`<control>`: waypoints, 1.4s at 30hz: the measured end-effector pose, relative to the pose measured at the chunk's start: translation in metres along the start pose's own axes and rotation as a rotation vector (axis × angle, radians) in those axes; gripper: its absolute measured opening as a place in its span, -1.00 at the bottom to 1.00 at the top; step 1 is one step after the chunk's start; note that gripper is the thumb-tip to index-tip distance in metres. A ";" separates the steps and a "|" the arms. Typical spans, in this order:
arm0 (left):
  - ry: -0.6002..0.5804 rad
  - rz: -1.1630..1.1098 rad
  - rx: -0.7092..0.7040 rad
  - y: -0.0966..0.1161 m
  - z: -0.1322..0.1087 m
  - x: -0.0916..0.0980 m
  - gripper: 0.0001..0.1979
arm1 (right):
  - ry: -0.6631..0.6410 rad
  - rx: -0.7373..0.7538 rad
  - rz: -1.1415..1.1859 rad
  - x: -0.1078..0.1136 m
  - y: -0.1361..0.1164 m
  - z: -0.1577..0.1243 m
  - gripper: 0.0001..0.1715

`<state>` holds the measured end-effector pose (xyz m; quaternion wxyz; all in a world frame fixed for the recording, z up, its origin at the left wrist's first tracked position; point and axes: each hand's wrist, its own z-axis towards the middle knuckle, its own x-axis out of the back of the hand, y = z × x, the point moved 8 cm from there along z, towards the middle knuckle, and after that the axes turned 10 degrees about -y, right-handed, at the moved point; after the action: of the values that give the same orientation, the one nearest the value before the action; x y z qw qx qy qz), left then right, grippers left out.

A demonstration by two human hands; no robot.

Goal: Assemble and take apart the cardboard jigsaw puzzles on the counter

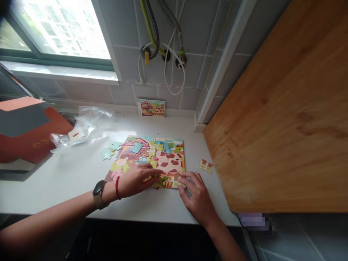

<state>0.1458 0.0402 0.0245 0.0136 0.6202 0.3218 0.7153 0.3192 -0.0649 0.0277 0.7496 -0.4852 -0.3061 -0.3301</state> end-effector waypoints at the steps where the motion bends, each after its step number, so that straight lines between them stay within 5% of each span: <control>1: 0.003 0.028 -0.032 0.000 0.003 0.000 -0.71 | -0.018 -0.006 -0.004 -0.002 0.002 0.005 -0.79; 8: 0.064 0.117 -0.096 -0.013 0.006 0.006 -0.68 | -0.161 -0.012 0.027 -0.016 0.011 0.032 -0.76; 16: -0.058 0.055 -0.108 -0.031 -0.011 0.005 -0.38 | -0.116 -0.117 0.137 -0.013 0.029 0.024 -0.72; 28: -0.037 -0.020 0.014 -0.024 -0.007 -0.009 -0.61 | -0.166 -0.159 0.186 -0.015 0.032 0.025 -0.64; 33: -0.048 -0.080 -0.041 -0.012 -0.007 0.001 -0.65 | -0.148 -0.159 0.180 -0.014 0.032 0.026 -0.65; 37: -0.008 -0.087 -0.042 -0.018 0.016 0.027 -0.64 | -0.150 -0.150 0.190 -0.016 0.033 0.026 -0.65; 42: -0.001 0.021 0.011 -0.059 0.079 0.034 -0.60 | -0.140 -0.157 0.199 -0.015 0.033 0.025 -0.67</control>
<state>0.1868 0.1361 0.0283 0.0029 0.6240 0.3192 0.7133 0.3324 -0.0286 0.0070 0.7152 -0.5922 -0.2814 -0.2422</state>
